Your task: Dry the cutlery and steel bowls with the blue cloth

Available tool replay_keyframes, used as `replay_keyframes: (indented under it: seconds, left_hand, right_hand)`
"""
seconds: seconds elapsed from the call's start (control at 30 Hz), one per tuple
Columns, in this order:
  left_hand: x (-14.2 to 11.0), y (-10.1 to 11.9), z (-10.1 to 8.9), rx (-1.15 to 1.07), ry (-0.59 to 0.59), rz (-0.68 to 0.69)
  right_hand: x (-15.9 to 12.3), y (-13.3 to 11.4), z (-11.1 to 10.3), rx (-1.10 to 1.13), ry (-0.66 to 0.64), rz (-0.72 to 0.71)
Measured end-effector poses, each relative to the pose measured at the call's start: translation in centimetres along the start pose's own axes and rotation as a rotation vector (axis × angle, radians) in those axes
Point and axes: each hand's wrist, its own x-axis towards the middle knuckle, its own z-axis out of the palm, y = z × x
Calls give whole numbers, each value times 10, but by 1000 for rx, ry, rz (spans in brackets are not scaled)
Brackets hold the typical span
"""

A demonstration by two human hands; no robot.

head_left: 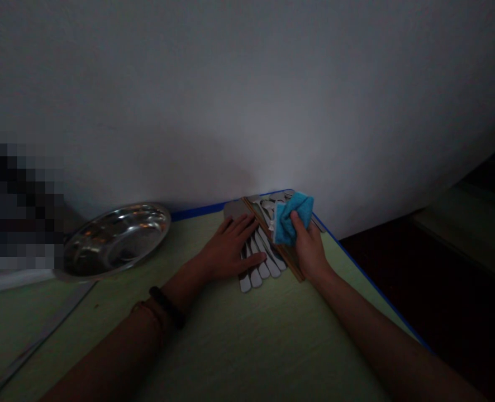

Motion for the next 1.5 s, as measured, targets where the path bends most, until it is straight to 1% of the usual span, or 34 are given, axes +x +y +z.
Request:
replay_keyframes:
  seconds: [0.13,0.2,0.27,0.33,0.43,0.67,0.87,1.03,1.13,1.23,1.3,1.4,1.5]
  left_hand:
    - [-1,2,-3,0,14,3]
    - [-3,2,-6,4,0,-13]
    - [-4,2,-10,3,-53,6]
    - [-5,1,-13,-1,-116,62]
    - [-5,-2,-16,1,-154,101]
    - [-5,-2,-13,15,-128,120]
    - [-6,3,-14,-9,-131,93]
    - [-5,-8,-14,-86,-132,172]
    - [-4,-13,-15,-134,-120,189]
    - [-4,-11,-16,-161,-106,171]
    - [-4,-5,-15,-139,-99,133]
    - [-3,6,-11,-74,-65,4]
    - [0,16,-5,-20,-58,-112]
  right_hand:
    - [0,2,-1,-8,12,-12]
    - [0,1,0,-1,7,-8]
    - [-1,0,0,10,3,5]
    - [-1,-1,0,17,-1,12]
    - [-2,-3,-1,13,-7,3]
    - [-1,-2,0,14,-18,-16]
    - [-2,-4,0,-3,-3,6]
    - [-3,-4,-1,13,-15,10]
    - [-3,-5,-1,15,-15,11]
    - [-3,-6,-1,4,-15,6]
    - [-2,-6,-1,4,-19,14]
    - [-2,-5,-1,26,-21,22]
    - [-1,-4,-1,31,-28,-3]
